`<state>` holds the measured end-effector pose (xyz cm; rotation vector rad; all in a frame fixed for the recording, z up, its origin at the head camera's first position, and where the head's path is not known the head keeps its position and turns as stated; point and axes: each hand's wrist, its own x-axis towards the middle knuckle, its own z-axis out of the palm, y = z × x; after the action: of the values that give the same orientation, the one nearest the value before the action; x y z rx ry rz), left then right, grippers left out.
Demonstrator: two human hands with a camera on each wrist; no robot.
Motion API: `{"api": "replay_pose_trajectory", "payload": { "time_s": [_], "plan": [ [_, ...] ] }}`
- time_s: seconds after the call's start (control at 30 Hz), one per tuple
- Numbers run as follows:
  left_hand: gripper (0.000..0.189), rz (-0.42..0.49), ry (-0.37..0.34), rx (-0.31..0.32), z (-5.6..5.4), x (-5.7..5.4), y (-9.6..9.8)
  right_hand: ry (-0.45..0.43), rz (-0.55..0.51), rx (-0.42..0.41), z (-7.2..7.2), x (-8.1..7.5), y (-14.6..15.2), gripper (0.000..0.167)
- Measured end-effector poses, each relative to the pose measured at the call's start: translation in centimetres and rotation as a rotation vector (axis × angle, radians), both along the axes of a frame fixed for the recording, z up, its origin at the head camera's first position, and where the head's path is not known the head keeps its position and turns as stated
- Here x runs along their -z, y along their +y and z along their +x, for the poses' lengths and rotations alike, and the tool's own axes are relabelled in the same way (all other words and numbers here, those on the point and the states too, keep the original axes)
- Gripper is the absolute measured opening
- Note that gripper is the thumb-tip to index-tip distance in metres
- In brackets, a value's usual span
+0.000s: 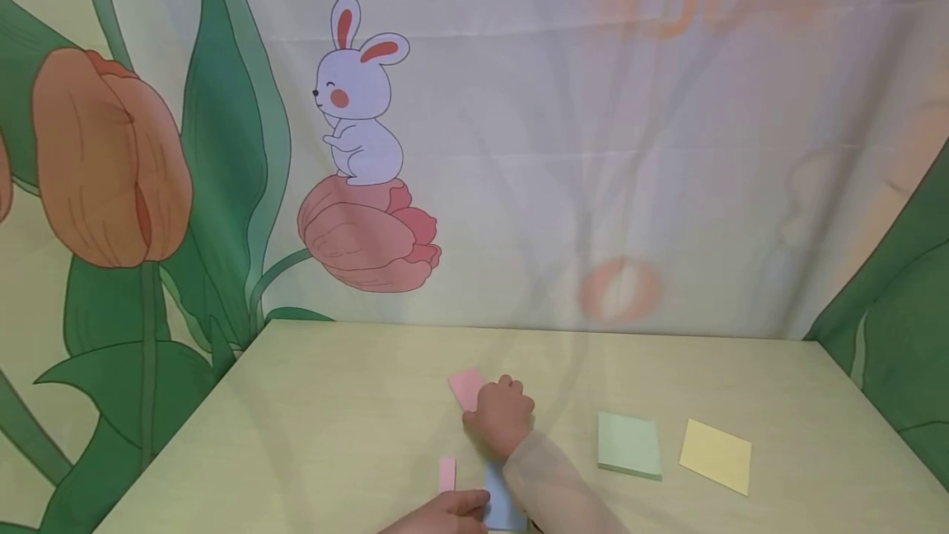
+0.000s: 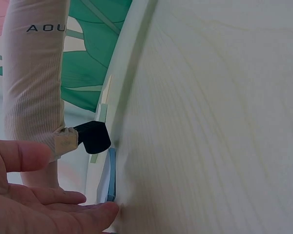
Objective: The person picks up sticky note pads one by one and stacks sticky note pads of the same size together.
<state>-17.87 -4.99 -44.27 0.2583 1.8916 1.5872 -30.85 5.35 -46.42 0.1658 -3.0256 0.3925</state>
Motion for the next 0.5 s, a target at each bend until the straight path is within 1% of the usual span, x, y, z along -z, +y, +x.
{"api": "replay_pose_trajectory", "payload": {
  "time_s": [0.13, 0.23, 0.37, 0.5],
  "plan": [
    [0.055, 0.011, -0.013, 0.005, 0.01, 0.06, -0.01, -0.022, 0.014, -0.006, -0.01, -0.06, 0.19, 0.032],
    [0.054, -0.004, -0.002, 0.002, 0.00, 0.06, -0.01, -0.037, 0.010, -0.005, 0.08, -0.26, 0.34, 0.032],
    [0.053, -0.018, 0.010, -0.007, 0.02, 0.07, -0.01, -0.057, -0.020, 0.007, 0.22, -0.59, 0.55, 0.032],
    [0.054, -0.007, -0.005, -0.010, 0.09, 0.08, 0.01, -0.073, -0.054, 0.023, 0.21, -0.85, 0.73, 0.034]
  ]
}}
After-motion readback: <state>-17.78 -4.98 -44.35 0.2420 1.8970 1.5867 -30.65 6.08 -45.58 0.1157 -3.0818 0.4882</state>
